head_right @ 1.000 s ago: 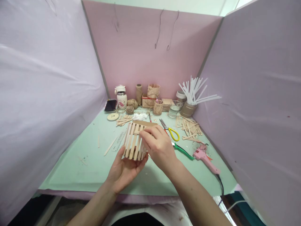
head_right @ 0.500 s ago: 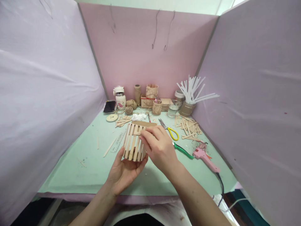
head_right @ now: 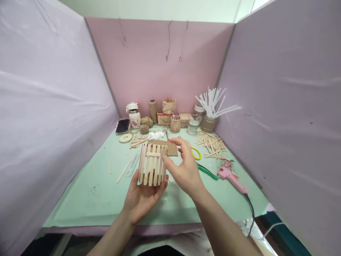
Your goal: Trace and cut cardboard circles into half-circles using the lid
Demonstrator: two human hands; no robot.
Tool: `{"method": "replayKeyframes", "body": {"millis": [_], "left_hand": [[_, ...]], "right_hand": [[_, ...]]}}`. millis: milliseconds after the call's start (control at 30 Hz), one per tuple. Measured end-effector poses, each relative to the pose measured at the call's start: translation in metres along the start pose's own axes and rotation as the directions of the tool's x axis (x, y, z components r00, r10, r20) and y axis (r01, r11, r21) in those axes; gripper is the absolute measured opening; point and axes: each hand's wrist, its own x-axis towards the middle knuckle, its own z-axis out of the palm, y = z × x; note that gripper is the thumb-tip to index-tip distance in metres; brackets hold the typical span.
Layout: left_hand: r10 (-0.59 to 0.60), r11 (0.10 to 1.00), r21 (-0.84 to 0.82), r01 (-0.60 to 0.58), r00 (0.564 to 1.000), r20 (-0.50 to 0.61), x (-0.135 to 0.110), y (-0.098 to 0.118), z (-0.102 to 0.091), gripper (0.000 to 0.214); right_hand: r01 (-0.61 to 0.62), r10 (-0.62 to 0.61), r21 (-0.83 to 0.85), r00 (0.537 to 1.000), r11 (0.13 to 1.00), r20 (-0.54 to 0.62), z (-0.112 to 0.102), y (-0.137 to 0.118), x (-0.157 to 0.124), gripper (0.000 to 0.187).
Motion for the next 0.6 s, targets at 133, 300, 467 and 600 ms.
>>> {"method": "replayKeyframes", "body": {"millis": [133,300,467,600], "left_hand": [[0.021,0.999,0.044,-0.025,0.997,0.081,0.001,-0.002,-0.003,0.045],[0.036,0.993,0.11,-0.052,0.989,0.142,0.0,-0.004,-0.005,0.044],[0.089,0.979,0.16,-0.123,0.975,0.204,0.0,-0.007,-0.009,0.04],[0.155,0.961,0.191,-0.199,0.962,0.224,0.0,-0.009,-0.012,0.039]], "right_hand": [[0.005,-0.005,0.023,1.0,1.0,0.004,0.01,-0.001,-0.005,0.049],[-0.001,0.001,0.035,1.0,0.999,0.006,0.012,0.0,-0.007,0.052],[0.01,-0.011,0.05,1.0,0.999,0.018,0.01,-0.003,-0.011,0.054],[0.034,-0.034,0.033,0.999,0.999,0.001,0.009,-0.007,-0.015,0.055]]}}
